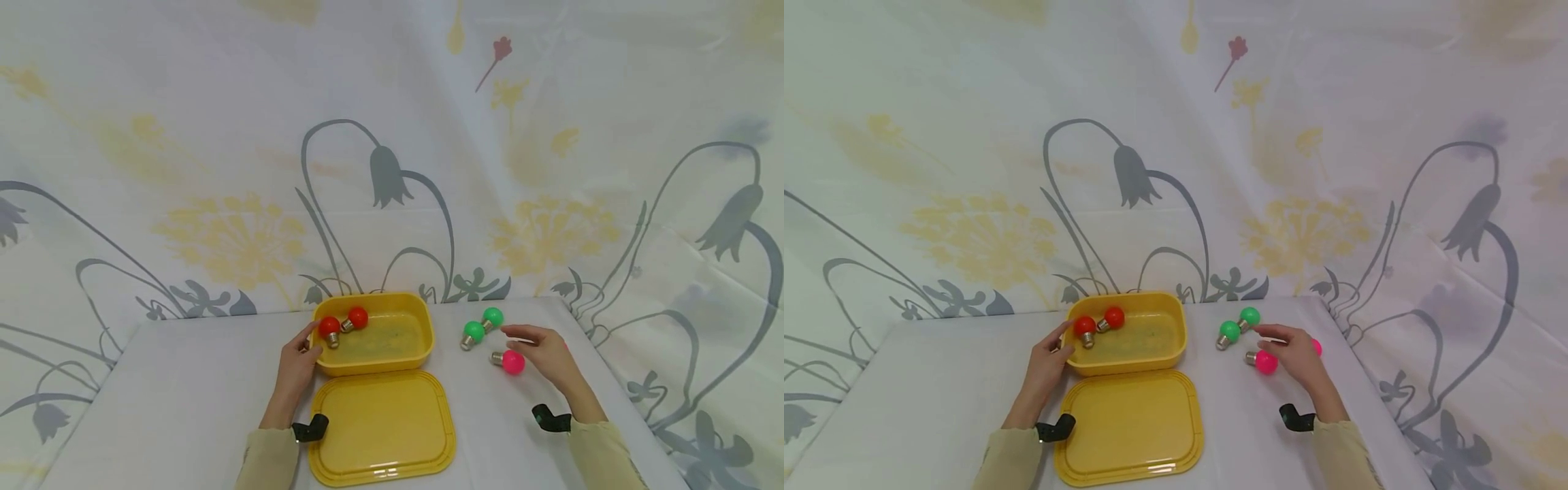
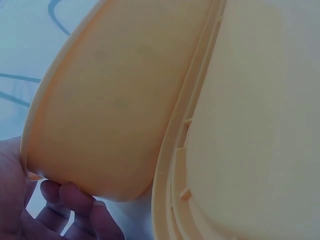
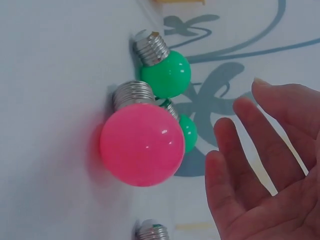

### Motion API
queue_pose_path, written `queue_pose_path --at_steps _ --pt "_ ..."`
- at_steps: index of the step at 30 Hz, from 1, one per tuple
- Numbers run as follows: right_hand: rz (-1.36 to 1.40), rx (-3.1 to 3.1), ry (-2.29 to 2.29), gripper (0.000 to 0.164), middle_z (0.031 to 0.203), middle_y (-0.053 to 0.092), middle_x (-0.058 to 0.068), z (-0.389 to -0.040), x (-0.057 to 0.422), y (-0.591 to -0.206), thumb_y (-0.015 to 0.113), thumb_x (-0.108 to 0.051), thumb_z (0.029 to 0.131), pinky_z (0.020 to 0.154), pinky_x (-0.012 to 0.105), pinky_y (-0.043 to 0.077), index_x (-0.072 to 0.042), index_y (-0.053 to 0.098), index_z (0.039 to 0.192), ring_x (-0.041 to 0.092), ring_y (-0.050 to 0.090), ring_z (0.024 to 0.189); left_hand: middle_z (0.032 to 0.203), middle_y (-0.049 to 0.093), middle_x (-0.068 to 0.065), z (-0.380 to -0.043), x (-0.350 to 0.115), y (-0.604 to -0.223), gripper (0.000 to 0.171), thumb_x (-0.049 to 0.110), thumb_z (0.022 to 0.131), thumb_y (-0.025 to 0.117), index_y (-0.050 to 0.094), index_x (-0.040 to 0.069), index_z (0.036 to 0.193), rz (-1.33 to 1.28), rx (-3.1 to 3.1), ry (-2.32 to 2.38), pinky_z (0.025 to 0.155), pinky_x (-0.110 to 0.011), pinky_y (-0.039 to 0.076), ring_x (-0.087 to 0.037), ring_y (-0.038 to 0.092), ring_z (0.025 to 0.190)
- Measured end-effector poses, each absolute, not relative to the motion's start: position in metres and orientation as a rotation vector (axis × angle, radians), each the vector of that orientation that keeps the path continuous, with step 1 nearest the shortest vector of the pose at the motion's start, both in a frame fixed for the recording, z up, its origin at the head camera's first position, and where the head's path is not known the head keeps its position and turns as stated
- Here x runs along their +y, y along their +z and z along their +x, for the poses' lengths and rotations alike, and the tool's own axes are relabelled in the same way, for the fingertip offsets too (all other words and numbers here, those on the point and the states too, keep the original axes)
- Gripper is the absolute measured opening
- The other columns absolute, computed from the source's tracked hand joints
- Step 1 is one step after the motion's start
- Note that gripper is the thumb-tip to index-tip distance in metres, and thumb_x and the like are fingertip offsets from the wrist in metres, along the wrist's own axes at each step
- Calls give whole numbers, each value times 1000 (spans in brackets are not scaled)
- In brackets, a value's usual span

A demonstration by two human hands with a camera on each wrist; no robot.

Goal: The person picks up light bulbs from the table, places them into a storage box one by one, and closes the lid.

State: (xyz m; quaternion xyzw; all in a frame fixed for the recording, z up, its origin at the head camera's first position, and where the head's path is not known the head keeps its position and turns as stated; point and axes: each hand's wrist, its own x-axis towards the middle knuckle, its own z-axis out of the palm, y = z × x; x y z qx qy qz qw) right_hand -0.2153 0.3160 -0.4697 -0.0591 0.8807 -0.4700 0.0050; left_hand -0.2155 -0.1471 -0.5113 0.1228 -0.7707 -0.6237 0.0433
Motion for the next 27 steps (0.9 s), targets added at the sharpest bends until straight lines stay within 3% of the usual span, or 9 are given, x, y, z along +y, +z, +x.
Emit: queue_pose_path --at_steps 8,22,25,27 --pt "-170 2772 -1455 37 125 64 20 -209 323 -474 69 -14 93 83 15 47 -1 67 127 38 60 117 92 41 -9 -215 -146 -511 57 1 87 55 56 13 143 376 -2341 -1926 55 -20 34 -20 40 76" --pt "-111 2801 -1346 38 126 63 19 -200 326 -483 69 -15 93 81 18 48 -2 66 129 41 57 117 93 40 -9 -216 -147 -511 58 1 88 54 55 13 144 403 -2357 -1921 57 -20 34 -20 40 80" --pt "-108 2805 -1342 38 128 62 20 -198 326 -484 68 -12 92 84 23 51 -2 66 128 42 55 119 93 40 -9 -216 -147 -511 58 1 88 54 55 13 144 398 -2353 -1930 57 -20 34 -20 40 81" --pt "-116 2808 -1340 37 128 61 21 -198 326 -486 68 -11 92 89 32 53 -2 67 128 45 48 125 94 40 -9 -216 -147 -511 58 0 88 54 55 14 144 395 -2346 -1936 57 -19 34 -20 40 79"
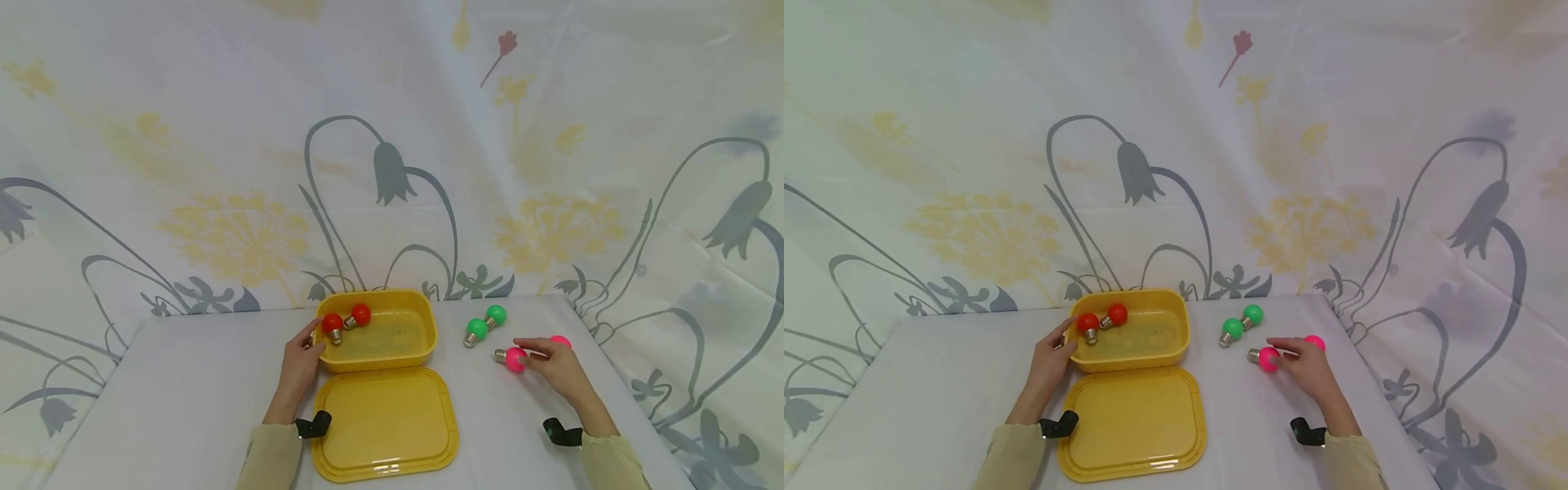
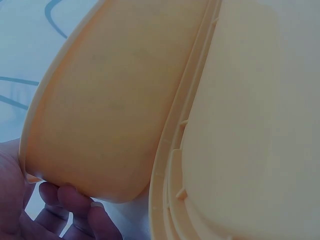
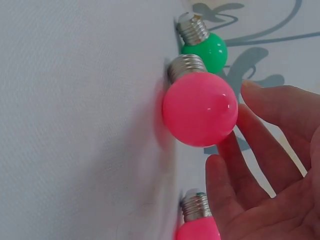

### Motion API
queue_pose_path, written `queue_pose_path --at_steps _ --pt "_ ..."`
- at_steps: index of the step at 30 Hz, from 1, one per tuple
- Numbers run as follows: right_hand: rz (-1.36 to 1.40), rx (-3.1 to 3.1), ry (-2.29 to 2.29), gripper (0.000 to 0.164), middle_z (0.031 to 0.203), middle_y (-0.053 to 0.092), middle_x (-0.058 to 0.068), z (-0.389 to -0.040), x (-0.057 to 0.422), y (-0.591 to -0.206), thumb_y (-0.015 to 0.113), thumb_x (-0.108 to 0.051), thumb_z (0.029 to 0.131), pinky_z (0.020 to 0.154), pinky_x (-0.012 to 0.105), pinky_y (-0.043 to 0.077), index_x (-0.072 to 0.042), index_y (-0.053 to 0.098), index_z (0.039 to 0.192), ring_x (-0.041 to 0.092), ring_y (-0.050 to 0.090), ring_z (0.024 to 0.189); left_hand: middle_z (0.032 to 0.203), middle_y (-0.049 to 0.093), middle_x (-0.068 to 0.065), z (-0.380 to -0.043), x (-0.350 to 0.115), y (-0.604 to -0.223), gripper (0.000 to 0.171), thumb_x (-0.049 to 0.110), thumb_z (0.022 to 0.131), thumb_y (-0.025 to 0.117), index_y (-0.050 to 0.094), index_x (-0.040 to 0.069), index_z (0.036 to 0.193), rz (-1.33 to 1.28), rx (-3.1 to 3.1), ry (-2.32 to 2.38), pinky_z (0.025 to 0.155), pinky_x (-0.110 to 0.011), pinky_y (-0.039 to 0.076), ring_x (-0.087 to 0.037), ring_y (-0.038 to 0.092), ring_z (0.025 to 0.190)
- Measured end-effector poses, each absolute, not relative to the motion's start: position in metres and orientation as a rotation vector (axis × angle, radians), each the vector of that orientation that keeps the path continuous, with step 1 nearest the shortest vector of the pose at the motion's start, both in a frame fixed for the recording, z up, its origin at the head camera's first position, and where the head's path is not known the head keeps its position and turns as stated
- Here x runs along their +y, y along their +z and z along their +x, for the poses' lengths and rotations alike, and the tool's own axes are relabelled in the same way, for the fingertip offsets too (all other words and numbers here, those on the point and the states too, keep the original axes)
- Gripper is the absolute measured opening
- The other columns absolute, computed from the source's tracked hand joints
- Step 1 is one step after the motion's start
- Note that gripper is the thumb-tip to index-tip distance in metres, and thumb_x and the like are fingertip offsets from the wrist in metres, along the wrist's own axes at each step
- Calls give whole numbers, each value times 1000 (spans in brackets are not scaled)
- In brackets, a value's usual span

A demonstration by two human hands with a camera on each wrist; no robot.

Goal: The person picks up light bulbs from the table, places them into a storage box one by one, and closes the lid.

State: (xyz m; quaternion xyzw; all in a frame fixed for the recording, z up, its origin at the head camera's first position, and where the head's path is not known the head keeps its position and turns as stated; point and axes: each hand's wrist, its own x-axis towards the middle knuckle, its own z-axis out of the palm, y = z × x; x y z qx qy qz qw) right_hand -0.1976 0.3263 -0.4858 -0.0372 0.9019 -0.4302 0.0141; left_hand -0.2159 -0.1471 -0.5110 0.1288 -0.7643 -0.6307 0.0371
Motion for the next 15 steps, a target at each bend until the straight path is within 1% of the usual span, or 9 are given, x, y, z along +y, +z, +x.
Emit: queue_pose_path --at_steps 3,4,5,6,8,10,12,15 --pt "-122 2812 -1334 37 129 60 22 -197 327 -489 69 -9 91 94 47 50 -2 67 127 48 37 133 94 40 -10 -215 -147 -511 57 0 88 54 55 14 144 393 -2340 -1943 56 -19 35 -19 40 77" --pt "-126 2815 -1331 37 129 60 22 -198 327 -490 69 -9 90 94 48 50 -2 67 127 49 34 135 94 40 -9 -215 -147 -510 57 0 88 54 55 14 144 394 -2336 -1945 56 -19 35 -19 40 77" --pt "-134 2812 -1336 37 128 60 23 -198 328 -491 69 -9 90 94 47 50 -2 67 127 50 31 135 94 40 -9 -215 -147 -510 57 0 88 54 55 14 144 394 -2334 -1948 56 -19 35 -19 40 76" --pt "-136 2808 -1344 38 128 60 23 -198 328 -491 70 -8 90 93 42 51 -1 67 127 50 32 135 94 40 -9 -215 -147 -510 57 0 88 54 55 14 144 395 -2333 -1948 56 -19 35 -19 40 76" --pt "-138 2793 -1363 39 128 60 23 -198 328 -493 70 -8 89 88 32 53 0 67 127 48 38 132 93 40 -9 -215 -147 -510 57 0 88 54 55 14 144 396 -2331 -1949 56 -19 34 -19 40 76" --pt "-133 2776 -1385 40 128 60 23 -198 327 -495 71 -7 89 82 22 51 0 66 127 46 44 128 93 40 -9 -215 -147 -510 57 0 88 54 55 13 144 397 -2334 -1944 55 -20 34 -19 40 76" --pt "-123 2763 -1400 40 128 60 23 -197 327 -497 72 -6 88 79 19 50 1 66 127 45 50 123 93 40 -10 -214 -147 -510 57 0 89 55 55 13 144 399 -2337 -1944 56 -20 34 -19 40 77" --pt "-116 2761 -1404 41 129 59 24 -198 326 -499 72 -6 87 78 21 51 1 66 127 45 56 118 95 39 -10 -215 -147 -510 57 1 89 55 54 14 145 402 -2342 -1944 56 -20 34 -20 40 79"
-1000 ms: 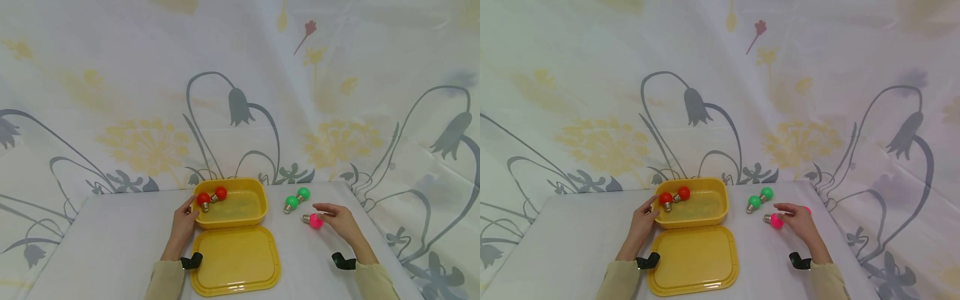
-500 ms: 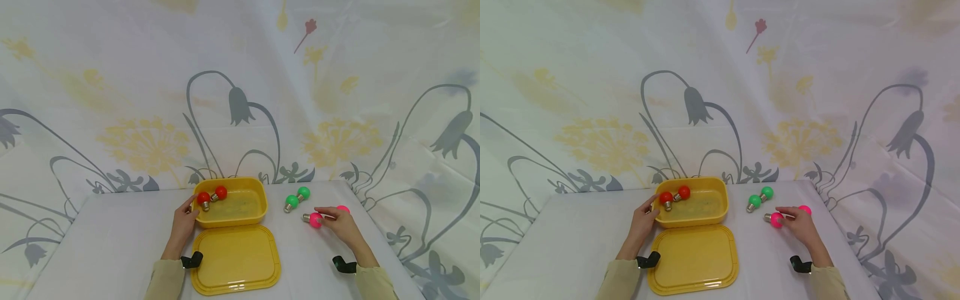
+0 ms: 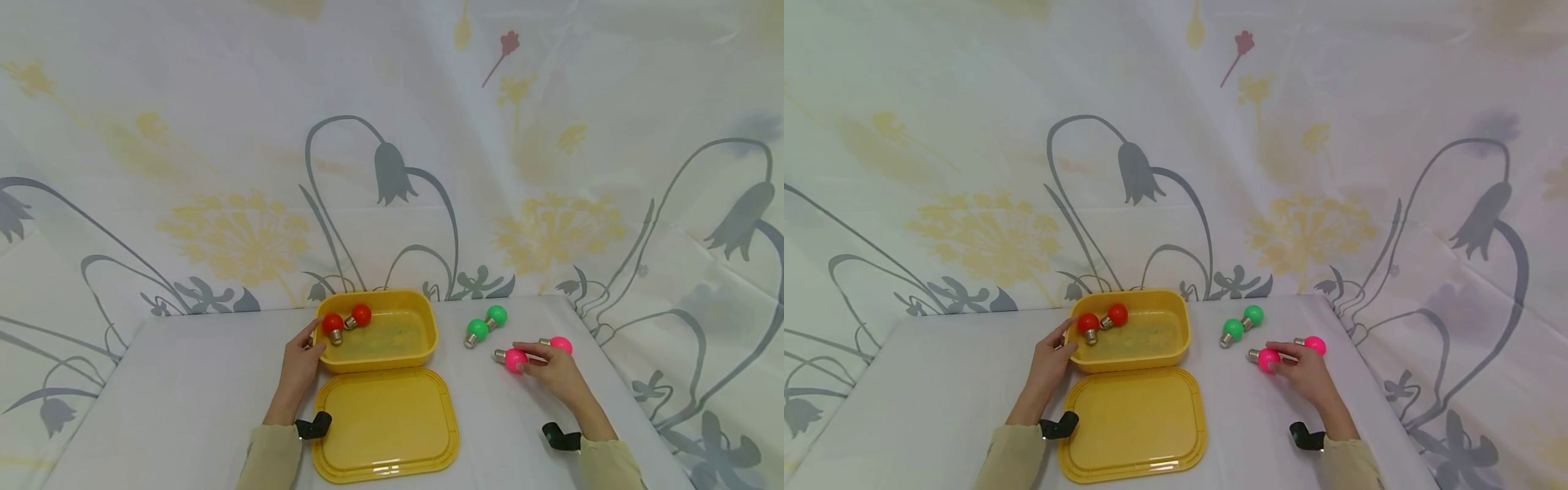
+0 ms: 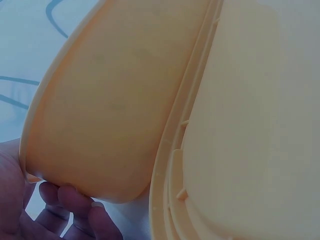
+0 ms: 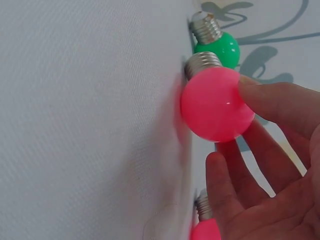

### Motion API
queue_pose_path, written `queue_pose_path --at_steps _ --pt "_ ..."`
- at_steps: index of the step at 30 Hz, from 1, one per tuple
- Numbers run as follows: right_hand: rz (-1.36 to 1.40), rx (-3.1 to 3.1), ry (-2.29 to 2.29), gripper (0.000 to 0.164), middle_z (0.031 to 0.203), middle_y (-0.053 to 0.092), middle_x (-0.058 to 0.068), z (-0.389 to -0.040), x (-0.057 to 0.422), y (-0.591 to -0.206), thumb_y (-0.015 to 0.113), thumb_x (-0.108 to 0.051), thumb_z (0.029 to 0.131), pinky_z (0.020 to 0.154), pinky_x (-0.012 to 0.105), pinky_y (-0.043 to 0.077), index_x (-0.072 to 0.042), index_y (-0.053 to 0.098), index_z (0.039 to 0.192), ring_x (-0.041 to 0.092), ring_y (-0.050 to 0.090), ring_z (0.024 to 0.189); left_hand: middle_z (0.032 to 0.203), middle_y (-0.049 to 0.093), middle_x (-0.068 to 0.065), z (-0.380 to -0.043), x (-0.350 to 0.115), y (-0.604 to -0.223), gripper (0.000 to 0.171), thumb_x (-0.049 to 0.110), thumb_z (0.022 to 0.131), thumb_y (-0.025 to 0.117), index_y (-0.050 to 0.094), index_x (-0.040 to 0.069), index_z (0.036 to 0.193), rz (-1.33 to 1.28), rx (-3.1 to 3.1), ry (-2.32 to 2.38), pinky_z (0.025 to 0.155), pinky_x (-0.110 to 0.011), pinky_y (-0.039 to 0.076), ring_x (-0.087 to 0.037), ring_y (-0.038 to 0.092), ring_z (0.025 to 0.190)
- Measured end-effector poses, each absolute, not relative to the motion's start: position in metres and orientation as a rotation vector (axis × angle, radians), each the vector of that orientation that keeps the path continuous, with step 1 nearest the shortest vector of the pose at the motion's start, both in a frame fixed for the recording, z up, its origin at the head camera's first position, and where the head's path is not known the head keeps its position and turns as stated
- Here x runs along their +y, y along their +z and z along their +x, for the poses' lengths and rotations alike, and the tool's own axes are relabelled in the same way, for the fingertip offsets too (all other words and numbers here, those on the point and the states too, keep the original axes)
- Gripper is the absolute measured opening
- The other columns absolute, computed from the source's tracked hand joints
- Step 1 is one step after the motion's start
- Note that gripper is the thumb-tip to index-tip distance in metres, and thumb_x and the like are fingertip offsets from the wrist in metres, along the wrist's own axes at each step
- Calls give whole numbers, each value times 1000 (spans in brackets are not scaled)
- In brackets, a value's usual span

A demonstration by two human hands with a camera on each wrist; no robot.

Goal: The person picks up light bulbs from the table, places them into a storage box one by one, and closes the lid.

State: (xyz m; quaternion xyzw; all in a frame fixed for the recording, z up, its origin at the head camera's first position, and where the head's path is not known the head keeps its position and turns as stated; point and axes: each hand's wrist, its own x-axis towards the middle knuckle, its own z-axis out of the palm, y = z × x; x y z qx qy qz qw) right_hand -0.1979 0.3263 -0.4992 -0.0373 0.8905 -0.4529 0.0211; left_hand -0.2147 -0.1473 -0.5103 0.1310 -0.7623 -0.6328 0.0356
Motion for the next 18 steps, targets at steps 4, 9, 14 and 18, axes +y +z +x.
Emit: queue_pose_path --at_steps 4,9,14,18 --pt "-97 2759 -1412 42 129 59 24 -199 327 -502 73 -5 86 76 22 52 1 66 127 44 58 115 96 39 -9 -215 -147 -510 57 1 89 54 54 14 145 406 -2350 -1945 56 -20 35 -19 40 79" --pt "-109 2766 -1409 42 128 60 23 -199 327 -504 73 -3 86 77 20 51 1 66 127 43 59 115 95 39 -9 -215 -147 -509 57 2 89 54 53 14 146 403 -2354 -1939 56 -20 35 -19 40 78" --pt "-137 2773 -1421 43 126 62 23 -198 326 -503 74 -2 85 79 19 51 2 66 127 43 59 114 95 39 -9 -215 -147 -510 58 1 89 54 54 14 145 403 -2340 -1954 56 -20 35 -20 40 77" --pt "-135 2778 -1413 42 125 62 22 -196 326 -503 74 -3 85 80 21 53 2 66 126 43 60 113 94 39 -9 -215 -147 -511 58 0 89 54 54 14 145 406 -2336 -1957 56 -20 35 -20 40 77"
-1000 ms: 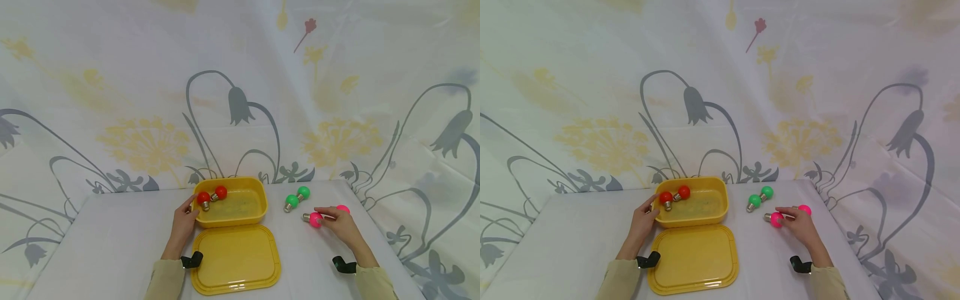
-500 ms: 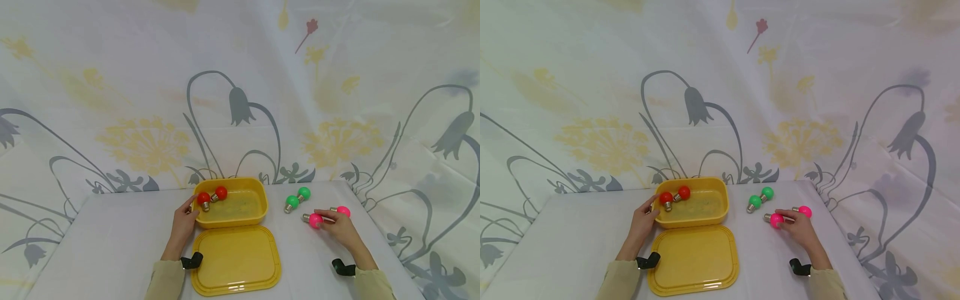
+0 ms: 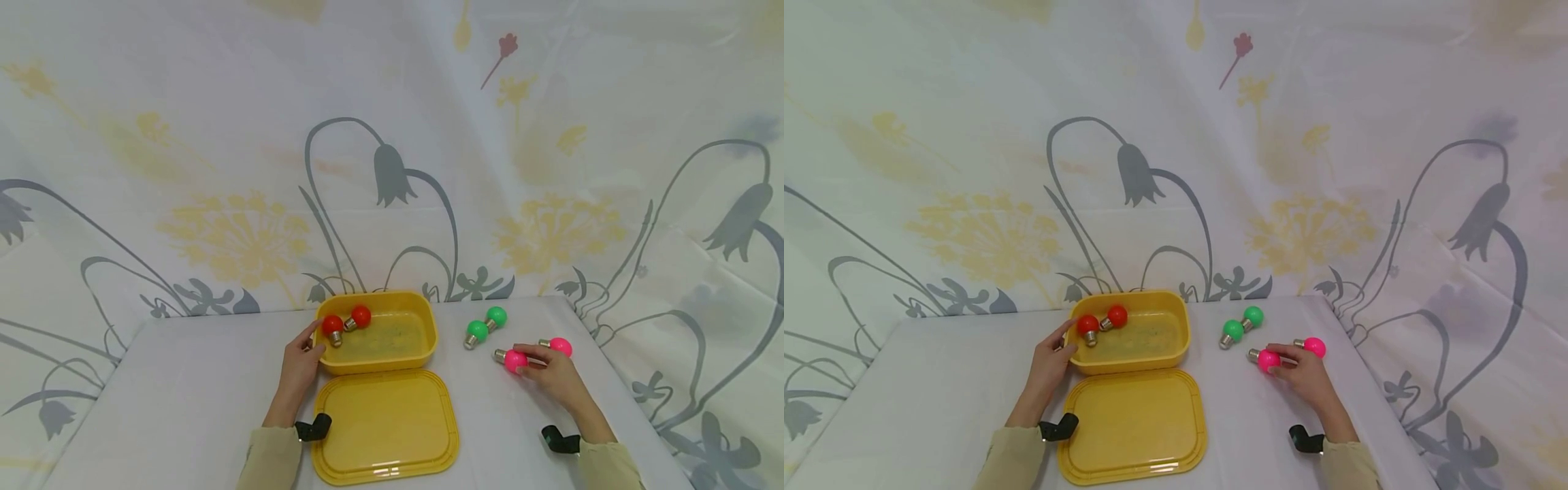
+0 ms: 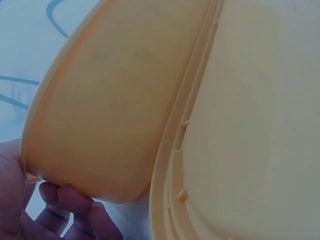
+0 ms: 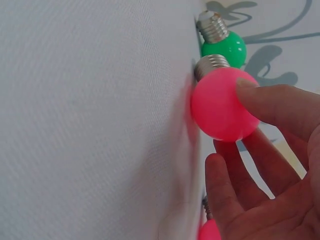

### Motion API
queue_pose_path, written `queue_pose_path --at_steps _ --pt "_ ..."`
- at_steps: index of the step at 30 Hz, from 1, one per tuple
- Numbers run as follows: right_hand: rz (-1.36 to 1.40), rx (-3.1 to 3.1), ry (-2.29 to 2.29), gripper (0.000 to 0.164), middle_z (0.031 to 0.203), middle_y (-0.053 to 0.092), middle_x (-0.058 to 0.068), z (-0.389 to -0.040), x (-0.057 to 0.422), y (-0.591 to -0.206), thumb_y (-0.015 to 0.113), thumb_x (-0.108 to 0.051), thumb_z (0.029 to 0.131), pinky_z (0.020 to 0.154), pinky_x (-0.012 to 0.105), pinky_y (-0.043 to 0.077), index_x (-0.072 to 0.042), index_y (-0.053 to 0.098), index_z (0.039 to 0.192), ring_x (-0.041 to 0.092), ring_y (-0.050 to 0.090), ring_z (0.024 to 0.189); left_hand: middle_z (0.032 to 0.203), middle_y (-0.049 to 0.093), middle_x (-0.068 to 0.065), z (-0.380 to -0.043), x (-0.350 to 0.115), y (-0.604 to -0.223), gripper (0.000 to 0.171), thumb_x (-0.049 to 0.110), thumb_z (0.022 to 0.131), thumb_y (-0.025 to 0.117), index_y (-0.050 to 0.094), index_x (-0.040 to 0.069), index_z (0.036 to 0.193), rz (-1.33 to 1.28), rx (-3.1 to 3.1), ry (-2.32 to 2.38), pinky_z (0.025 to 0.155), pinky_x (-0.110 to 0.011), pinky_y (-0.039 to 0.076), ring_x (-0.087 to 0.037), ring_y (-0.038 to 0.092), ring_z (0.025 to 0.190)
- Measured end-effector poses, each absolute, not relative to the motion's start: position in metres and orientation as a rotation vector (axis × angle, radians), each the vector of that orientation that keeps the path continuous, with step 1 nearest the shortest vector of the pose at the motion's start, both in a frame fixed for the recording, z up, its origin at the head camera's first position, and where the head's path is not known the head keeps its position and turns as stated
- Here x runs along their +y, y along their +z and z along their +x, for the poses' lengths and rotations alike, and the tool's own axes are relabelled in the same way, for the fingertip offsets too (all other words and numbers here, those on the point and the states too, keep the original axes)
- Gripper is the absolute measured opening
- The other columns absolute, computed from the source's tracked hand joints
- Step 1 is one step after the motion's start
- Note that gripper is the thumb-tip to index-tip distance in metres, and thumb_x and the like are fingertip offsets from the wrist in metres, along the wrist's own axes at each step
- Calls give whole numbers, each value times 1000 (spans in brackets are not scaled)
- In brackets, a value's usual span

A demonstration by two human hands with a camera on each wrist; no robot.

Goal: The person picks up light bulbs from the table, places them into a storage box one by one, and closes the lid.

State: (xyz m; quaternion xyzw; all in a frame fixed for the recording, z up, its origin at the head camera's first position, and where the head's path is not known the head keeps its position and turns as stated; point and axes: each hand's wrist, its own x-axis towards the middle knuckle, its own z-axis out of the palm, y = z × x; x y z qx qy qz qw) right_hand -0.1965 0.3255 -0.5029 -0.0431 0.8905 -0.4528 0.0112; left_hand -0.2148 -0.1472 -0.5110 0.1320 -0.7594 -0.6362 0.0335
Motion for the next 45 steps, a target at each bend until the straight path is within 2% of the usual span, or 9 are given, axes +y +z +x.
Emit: queue_pose_path --at_steps 5,13,19,25,29,34,37,45 --pt "-123 2781 -1397 42 125 62 22 -197 327 -505 73 -3 85 80 24 54 1 66 127 43 60 113 94 39 -9 -215 -147 -512 58 0 88 54 54 14 145 407 -2340 -1955 56 -20 34 -20 40 79" --pt "-103 2779 -1393 42 125 62 21 -196 328 -506 73 -5 86 79 20 51 0 66 127 44 57 116 95 39 -9 -215 -146 -512 58 0 89 53 54 13 145 411 -2344 -1953 56 -20 34 -20 40 79" --pt "-82 2749 -1427 40 126 59 23 -196 329 -507 71 -6 88 79 24 53 1 65 127 44 57 117 94 39 -9 -214 -146 -512 58 0 88 53 54 13 145 411 -2348 -1947 56 -21 34 -20 40 79" --pt "-100 2753 -1466 38 125 61 23 -195 328 -507 69 -1 89 81 20 51 3 65 127 42 58 117 95 39 -9 -214 -146 -512 58 0 88 53 55 13 144 407 -2344 -1946 56 -21 34 -20 40 80" --pt "-144 2755 -1482 42 126 61 24 -194 325 -506 72 -3 87 88 31 53 5 64 127 42 56 118 95 40 -10 -214 -146 -512 58 1 89 53 54 13 145 413 -2349 -1939 57 -20 35 -20 41 80" --pt "-178 2804 -1436 46 127 60 23 -197 316 -507 76 -12 87 93 46 50 3 64 128 40 57 117 95 40 -10 -215 -147 -512 57 1 89 53 54 13 145 419 -2356 -1929 58 -20 36 -21 41 83" --pt "-190 2840 -1401 49 127 61 21 -200 309 -510 78 -17 85 93 48 50 2 64 129 40 58 116 96 40 -10 -215 -147 -512 57 2 89 53 54 14 145 416 -2363 -1920 58 -19 36 -21 41 86" --pt "-113 2864 -1353 52 121 64 19 -203 298 -513 81 -19 82 88 42 54 -1 65 128 37 63 107 95 40 -10 -215 -147 -512 57 1 89 53 54 13 145 413 -2354 -1927 60 -19 35 -22 41 89"
